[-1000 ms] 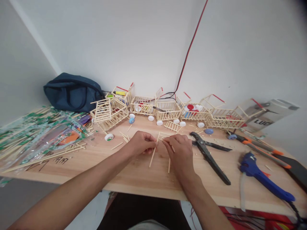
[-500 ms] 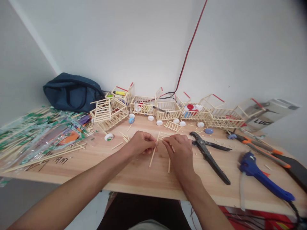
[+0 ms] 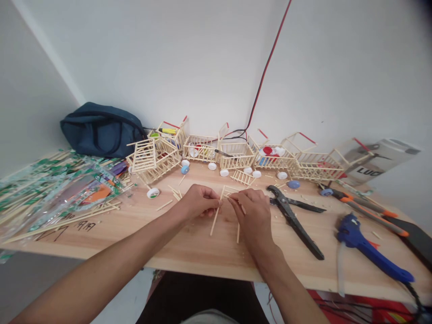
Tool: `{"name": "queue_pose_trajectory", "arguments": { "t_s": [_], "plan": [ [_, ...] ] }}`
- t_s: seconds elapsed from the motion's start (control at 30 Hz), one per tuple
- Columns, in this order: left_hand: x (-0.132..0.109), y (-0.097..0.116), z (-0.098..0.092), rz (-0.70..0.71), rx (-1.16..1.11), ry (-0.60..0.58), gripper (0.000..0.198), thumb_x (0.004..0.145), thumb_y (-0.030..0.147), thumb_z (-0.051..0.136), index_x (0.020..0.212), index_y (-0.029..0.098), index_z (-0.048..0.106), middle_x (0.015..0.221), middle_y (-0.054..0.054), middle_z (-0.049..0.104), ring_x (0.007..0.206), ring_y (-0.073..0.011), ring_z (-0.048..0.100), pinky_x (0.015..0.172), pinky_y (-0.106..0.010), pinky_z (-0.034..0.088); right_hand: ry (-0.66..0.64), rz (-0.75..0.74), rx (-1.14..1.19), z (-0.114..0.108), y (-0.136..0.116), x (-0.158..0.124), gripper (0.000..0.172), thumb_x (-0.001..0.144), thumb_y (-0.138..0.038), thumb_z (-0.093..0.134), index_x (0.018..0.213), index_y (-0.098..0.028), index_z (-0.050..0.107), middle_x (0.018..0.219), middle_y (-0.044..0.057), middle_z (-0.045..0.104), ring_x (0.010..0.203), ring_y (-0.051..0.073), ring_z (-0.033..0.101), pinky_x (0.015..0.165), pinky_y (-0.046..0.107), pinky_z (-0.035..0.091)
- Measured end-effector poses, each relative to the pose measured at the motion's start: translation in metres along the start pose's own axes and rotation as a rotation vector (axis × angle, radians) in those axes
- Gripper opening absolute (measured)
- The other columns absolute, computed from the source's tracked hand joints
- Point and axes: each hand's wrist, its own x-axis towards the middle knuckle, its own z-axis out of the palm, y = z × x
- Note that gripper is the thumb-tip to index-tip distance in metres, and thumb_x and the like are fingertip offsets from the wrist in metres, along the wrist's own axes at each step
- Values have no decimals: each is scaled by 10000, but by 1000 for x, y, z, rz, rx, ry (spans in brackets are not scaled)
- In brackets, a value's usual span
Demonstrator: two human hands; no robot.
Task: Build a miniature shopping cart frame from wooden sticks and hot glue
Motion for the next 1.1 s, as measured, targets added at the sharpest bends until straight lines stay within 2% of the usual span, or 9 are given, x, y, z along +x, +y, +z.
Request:
{"name": "queue_pose_trajectory", "arguments": {
  "t_s": [0.67,1.1],
  "plan": [
    [-2,5,2,-30,17,19,119,745,128,637,633,110,600,394,52,530,314,-28,375,358,-160,241,-4,10,10,1,1,0,81,857,-247,622,831,-217,692,806,21,628,801,191,476,728,329,299],
    [-2,3,2,-16,20,15,116,724,142,656,627,109,601,408,47,543,315,-27,376,354,-162,239,7,8,15,2,0,-1,77,854,-253,626,832,-217,690,808,19,630,799,189,479,727,331,304]
  ]
}}
